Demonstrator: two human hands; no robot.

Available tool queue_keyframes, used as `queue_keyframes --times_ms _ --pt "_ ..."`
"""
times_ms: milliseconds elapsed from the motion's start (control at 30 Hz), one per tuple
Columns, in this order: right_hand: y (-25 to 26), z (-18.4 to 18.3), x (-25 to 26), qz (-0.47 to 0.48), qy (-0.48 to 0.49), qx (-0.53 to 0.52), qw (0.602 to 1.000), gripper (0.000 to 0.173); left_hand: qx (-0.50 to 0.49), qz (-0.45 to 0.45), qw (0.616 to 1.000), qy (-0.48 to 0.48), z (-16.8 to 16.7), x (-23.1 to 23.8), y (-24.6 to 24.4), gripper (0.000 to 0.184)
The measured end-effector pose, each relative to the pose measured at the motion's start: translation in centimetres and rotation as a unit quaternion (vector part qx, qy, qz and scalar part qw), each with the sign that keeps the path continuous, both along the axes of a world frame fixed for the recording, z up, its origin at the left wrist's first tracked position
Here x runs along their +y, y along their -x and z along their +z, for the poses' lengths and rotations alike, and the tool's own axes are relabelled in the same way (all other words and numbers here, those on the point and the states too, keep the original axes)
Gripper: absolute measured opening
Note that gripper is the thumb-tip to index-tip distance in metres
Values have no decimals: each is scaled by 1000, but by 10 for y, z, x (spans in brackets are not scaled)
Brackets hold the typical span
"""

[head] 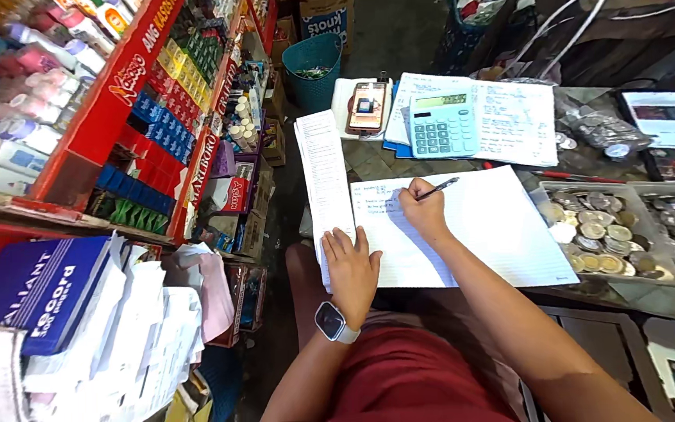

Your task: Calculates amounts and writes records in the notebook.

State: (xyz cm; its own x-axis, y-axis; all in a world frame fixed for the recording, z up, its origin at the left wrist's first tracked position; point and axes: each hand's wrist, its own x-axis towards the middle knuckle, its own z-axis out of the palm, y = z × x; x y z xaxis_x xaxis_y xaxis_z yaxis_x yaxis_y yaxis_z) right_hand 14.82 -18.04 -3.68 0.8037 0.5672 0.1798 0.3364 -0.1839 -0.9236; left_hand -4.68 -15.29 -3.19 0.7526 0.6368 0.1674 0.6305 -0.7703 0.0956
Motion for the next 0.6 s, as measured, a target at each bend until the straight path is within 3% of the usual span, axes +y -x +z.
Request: queue_keyframes --times_ms 600 --pt "-9 5 -12 49 13 21 999 32 1 -1 1000 -9 3 -3 -4 59"
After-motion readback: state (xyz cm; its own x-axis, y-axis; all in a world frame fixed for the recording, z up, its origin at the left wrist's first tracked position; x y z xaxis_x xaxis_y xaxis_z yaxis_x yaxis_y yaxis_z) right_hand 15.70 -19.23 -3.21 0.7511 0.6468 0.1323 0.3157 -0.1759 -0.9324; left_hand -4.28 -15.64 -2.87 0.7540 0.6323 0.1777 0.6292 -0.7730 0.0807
